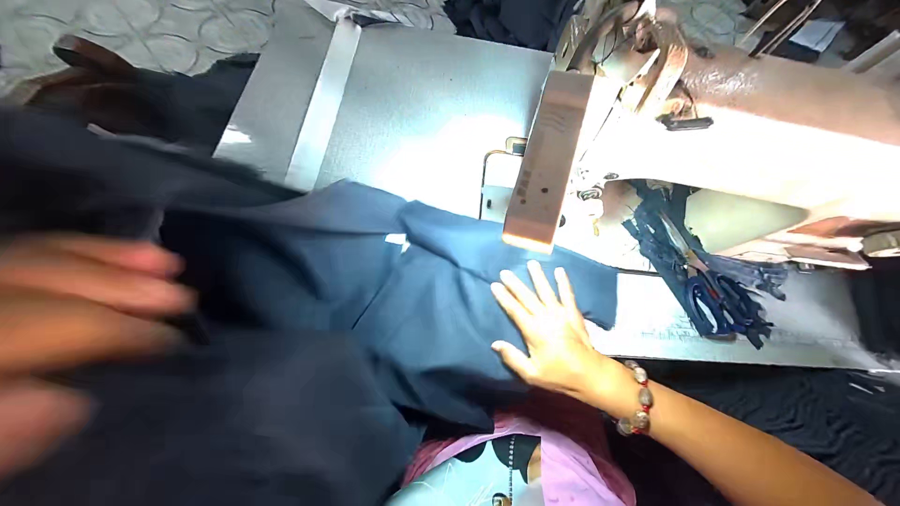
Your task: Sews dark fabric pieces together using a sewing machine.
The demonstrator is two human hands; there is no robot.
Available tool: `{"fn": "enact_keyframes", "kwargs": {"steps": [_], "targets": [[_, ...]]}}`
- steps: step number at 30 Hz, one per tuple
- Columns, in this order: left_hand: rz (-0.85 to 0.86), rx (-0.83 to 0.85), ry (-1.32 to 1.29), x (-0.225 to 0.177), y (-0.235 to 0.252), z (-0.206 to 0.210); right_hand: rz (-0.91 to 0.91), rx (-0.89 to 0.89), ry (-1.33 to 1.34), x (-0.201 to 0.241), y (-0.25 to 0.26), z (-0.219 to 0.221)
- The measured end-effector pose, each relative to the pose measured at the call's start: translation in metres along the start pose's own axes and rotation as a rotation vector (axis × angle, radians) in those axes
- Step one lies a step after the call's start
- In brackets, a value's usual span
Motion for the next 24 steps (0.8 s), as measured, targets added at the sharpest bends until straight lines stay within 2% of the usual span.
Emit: {"fn": "enact_keyframes", "kwargs": {"steps": [2,3,5,7,8,10,13,15,20,24], "targets": [[0.003,-0.154,0.086,-0.034,0.04,0.091,-0.043,0.026,0.117,0.015,0.013,0.002],[-0.008,-0.236,0.109,-0.035,0.06,0.135,-0.053,0.04,0.212,0.022,0.018,-0.005],[-0.09,-0.303,0.06,-0.013,0.069,0.202,0.01,0.107,0.441,0.026,0.019,-0.026],[-0.27,-0.279,0.004,0.014,0.064,0.238,0.121,0.113,0.684,0.009,0.017,-0.029],[-0.379,-0.228,0.002,0.021,0.065,0.247,0.109,0.056,0.711,-0.007,0.018,-0.02],[-0.483,-0.123,0.047,0.026,0.071,0.253,0.027,-0.077,0.513,-0.034,0.016,-0.012],[-0.49,0.008,0.141,0.026,0.079,0.258,-0.031,-0.161,0.111,-0.053,0.013,-0.024],[-0.474,0.038,0.179,0.033,0.081,0.26,-0.006,-0.173,-0.036,-0.062,0.019,-0.027],[-0.481,0.159,0.21,0.079,0.084,0.253,0.15,-0.108,-0.057,-0.071,0.058,-0.03],[-0.475,0.223,0.262,0.102,0.093,0.244,0.184,-0.048,-0.036,-0.071,0.076,-0.034]]}}
Point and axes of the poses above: each hand's wrist, its own y-axis towards the middle knuckle, its own z-axis out of the palm, x = y × z, the point moved 2 cm from there along y, towards the middle knuckle, and after that the axes turned 8 degrees about z, right-handed, at the moved point
